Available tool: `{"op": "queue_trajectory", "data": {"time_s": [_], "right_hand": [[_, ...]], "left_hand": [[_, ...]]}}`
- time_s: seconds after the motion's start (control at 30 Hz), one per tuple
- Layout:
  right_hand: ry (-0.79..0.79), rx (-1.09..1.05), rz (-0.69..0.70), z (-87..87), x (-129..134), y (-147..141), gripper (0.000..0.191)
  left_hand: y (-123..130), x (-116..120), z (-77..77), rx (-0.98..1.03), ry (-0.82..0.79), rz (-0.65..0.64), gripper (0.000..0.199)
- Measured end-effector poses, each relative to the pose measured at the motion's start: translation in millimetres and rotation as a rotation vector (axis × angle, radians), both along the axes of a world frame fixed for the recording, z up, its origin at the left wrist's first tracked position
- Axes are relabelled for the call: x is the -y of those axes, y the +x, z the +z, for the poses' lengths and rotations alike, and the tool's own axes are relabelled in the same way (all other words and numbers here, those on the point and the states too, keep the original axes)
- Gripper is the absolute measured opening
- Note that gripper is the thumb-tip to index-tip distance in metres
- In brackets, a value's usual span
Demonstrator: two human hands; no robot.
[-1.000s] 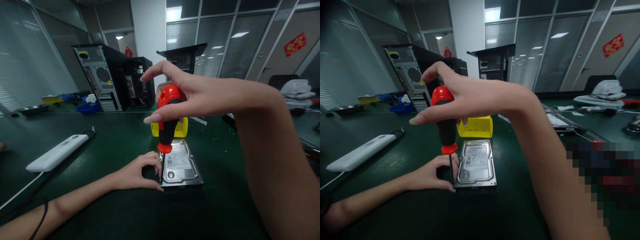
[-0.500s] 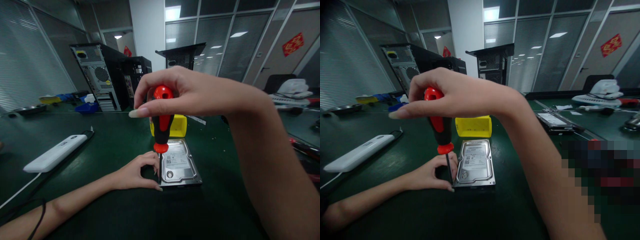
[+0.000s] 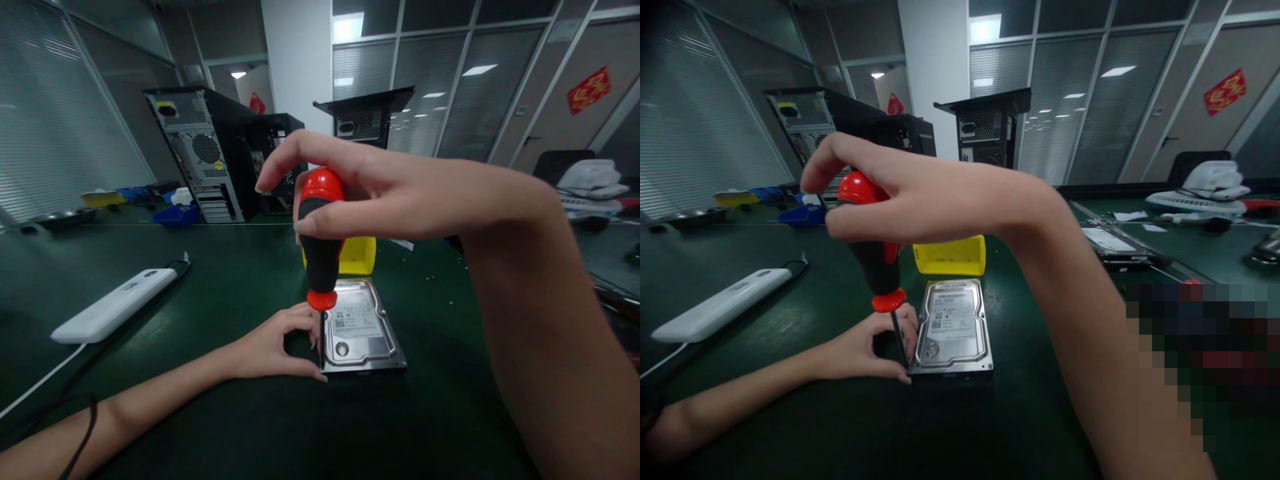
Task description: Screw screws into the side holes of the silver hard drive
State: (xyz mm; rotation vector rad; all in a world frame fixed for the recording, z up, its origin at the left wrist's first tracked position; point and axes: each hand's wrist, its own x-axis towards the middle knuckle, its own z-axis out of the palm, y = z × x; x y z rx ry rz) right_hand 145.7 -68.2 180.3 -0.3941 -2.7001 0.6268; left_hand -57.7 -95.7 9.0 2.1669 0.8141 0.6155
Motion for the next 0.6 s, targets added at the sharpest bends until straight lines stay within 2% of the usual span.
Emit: {"op": "queue_trajectory", "data": {"time_s": [0.2,0.43,0.6], "right_hand": [[-0.051,0.024,0.081,1.6,1,1,0.051],[-0.002,-0.042,0.064,-2.3,3,-12,0.024],[0.049,-0.053,-0.032,-4.5,-1,-8,0.032]], "left_hand": [[0,1,0.8,-0.006,-0.001,0.013,0.021],[0,2,1.2,-0.011,-0.005,0.020,0.022],[0,0,-0.1,-0.014,0.016,0.001,0.021]]}}
